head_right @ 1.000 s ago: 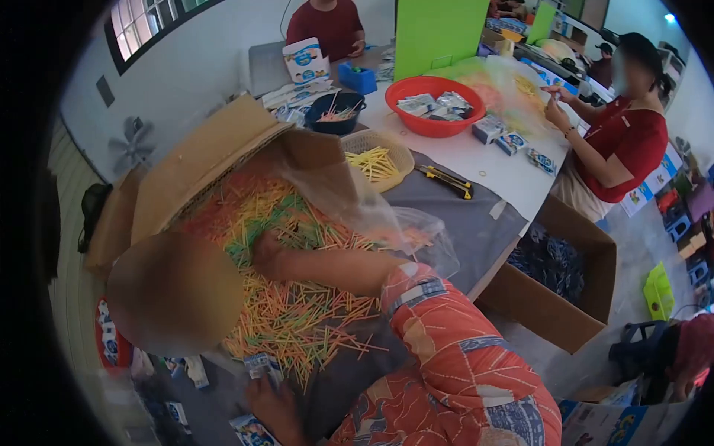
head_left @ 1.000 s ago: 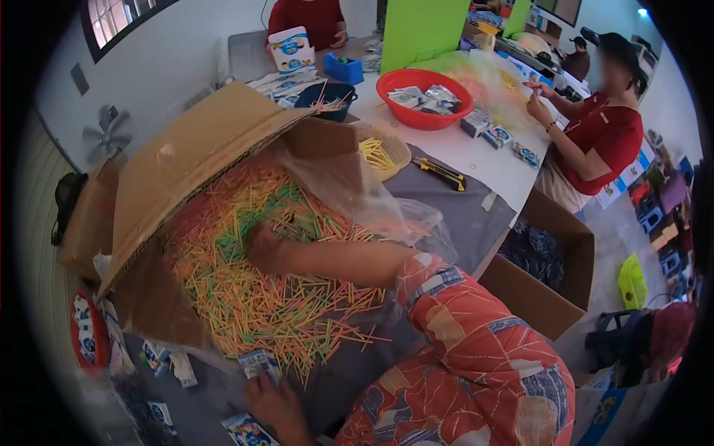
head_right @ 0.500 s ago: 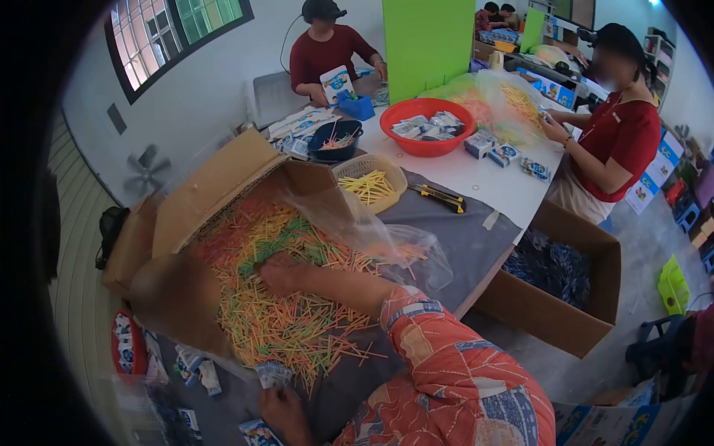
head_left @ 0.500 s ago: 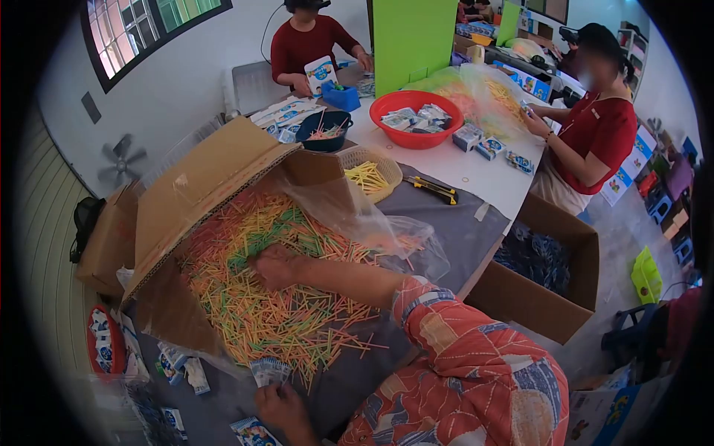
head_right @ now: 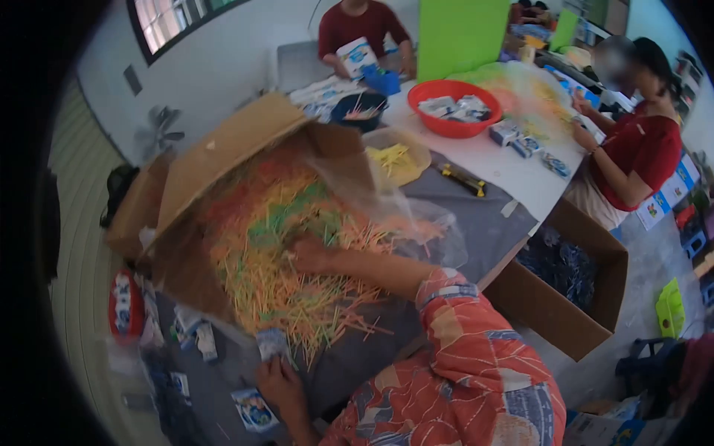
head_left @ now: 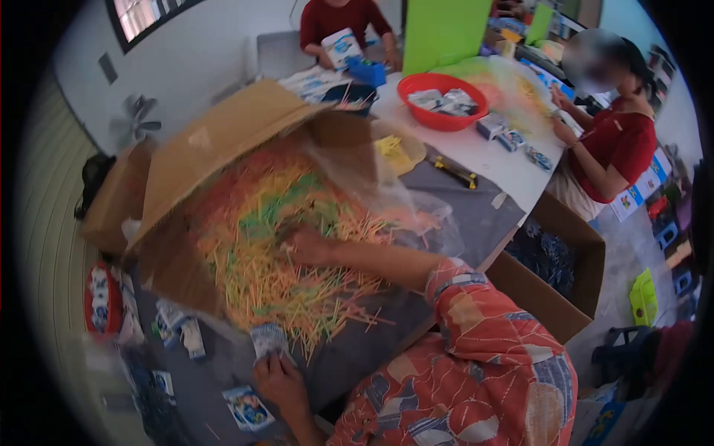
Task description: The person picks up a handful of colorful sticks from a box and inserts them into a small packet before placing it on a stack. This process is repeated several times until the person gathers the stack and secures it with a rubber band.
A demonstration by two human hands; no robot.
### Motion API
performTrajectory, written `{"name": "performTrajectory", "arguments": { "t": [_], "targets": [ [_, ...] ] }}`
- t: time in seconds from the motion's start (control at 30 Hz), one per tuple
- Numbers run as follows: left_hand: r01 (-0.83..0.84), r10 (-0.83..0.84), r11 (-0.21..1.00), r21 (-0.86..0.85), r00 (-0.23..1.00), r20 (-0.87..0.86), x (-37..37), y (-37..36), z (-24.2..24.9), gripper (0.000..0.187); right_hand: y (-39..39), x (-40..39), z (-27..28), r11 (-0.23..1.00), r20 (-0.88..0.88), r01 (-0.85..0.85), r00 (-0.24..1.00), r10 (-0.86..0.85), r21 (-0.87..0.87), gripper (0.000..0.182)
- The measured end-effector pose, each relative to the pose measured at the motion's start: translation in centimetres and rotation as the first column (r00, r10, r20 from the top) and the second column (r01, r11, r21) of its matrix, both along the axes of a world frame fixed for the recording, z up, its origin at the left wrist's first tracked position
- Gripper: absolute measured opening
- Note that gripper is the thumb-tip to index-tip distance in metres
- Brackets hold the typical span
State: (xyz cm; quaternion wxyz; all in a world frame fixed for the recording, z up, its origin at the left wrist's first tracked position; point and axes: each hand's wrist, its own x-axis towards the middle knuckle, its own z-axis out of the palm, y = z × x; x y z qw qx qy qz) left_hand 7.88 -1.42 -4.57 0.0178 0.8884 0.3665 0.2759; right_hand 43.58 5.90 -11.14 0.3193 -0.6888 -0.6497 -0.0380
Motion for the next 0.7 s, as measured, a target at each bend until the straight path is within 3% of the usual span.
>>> {"name": "performTrajectory", "arguments": {
  "t": [0.03,0.07,0.1,0.13,0.17,0.2,0.23,0.3,0.33,0.4,0.43,0.47,0.5,0.57,0.63,0.7],
  "targets": [
    [-0.002,0.001,1.0,-0.026,1.0,-0.026,-0.1,-0.5,1.1,0.015,-1.0,-1.0,3.1,0.997,-0.167,0.043,0.985,-0.052,-0.062,0.051],
    [-0.025,0.021,0.998,-0.06,0.998,-0.053,0.0,-0.6,2.1,0.018,-2.6,-1.7,6.2,0.973,-0.67,-0.009,0.727,-0.152,-0.23,0.047],
    [-0.046,0.035,0.988,-0.15,0.996,-0.081,-0.3,-0.4,2.7,0.017,-2.1,-1.9,6.6,0.981,-0.899,-0.113,0.427,-0.097,-0.159,0.044],
    [-0.063,0.043,0.97,-0.234,0.995,-0.09,-0.3,0.1,3.0,0.017,-2.9,-2.5,9.2,0.974,-0.948,-0.135,0.288,-0.135,-0.18,0.047],
    [-0.066,0.069,0.955,-0.289,0.998,0.003,-0.4,0.5,2.9,0.015,-2.7,-2.3,10.5,0.949,-0.932,-0.196,0.317,-0.176,-0.246,0.057],
    [-0.05,0.089,0.942,-0.333,0.99,0.105,-0.3,0.8,2.7,0.014,-2.7,-2.4,10.5,0.973,-0.898,-0.188,0.438,-0.038,-0.133,0.061],
    [-0.104,0.144,0.93,-0.353,0.986,0.088,-0.4,1.1,2.7,0.014,-2.7,-2.7,10.3,0.983,-0.832,-0.186,0.546,0.098,-0.006,0.066],
    [0.133,0.176,0.808,-0.574,0.876,0.45,-0.5,1.6,2.7,0.01,-3.3,-4.2,11.6,0.962,-0.872,-0.273,0.465,0.154,0.024,0.068],
    [0.107,0.205,0.8,-0.59,0.876,0.437,-0.4,1.7,2.7,0.01,-3.6,-4.9,12.2,0.949,-0.898,-0.308,0.394,0.197,0.073,0.069],
    [0.054,0.15,0.902,-0.429,0.891,0.429,-0.1,1.8,2.8,0.007,-4.0,-6.0,12.8,0.936,-0.913,-0.348,0.365,0.183,0.048,0.07],
    [0.036,0.171,0.897,-0.44,0.891,0.42,0.3,1.6,2.9,0.007,-4.0,-6.4,12.9,0.929,-0.922,-0.368,0.348,0.171,0.034,0.071],
    [-0.027,0.091,0.972,-0.233,0.959,0.267,0.7,1.1,3.0,0.007,-3.9,-6.6,12.8,0.904,-0.954,-0.422,0.234,0.186,0.073,0.072],
    [-0.042,0.043,0.999,-0.012,0.995,0.085,1.1,0.7,2.9,0.007,-3.9,-7.0,12.7,0.899,-0.959,-0.433,0.223,0.174,0.063,0.072],
    [-0.064,0.063,0.998,0.014,0.996,0.063,1.5,0.1,2.2,0.008,-4.0,-7.7,12.8,0.895,-0.906,-0.432,0.327,0.268,0.109,0.076],
    [-0.078,0.077,0.996,0.036,0.996,0.036,1.3,0.4,1.6,0.009,-4.6,-8.8,12.4,0.874,-0.893,-0.479,0.354,0.28,0.084,0.076],
    [-0.014,0.068,0.984,-0.175,0.948,0.311,0.3,1.6,1.6,0.01,-5.5,-10.1,11.9,0.846,-0.875,-0.53,0.378,0.303,0.064,0.075]
  ]
}}
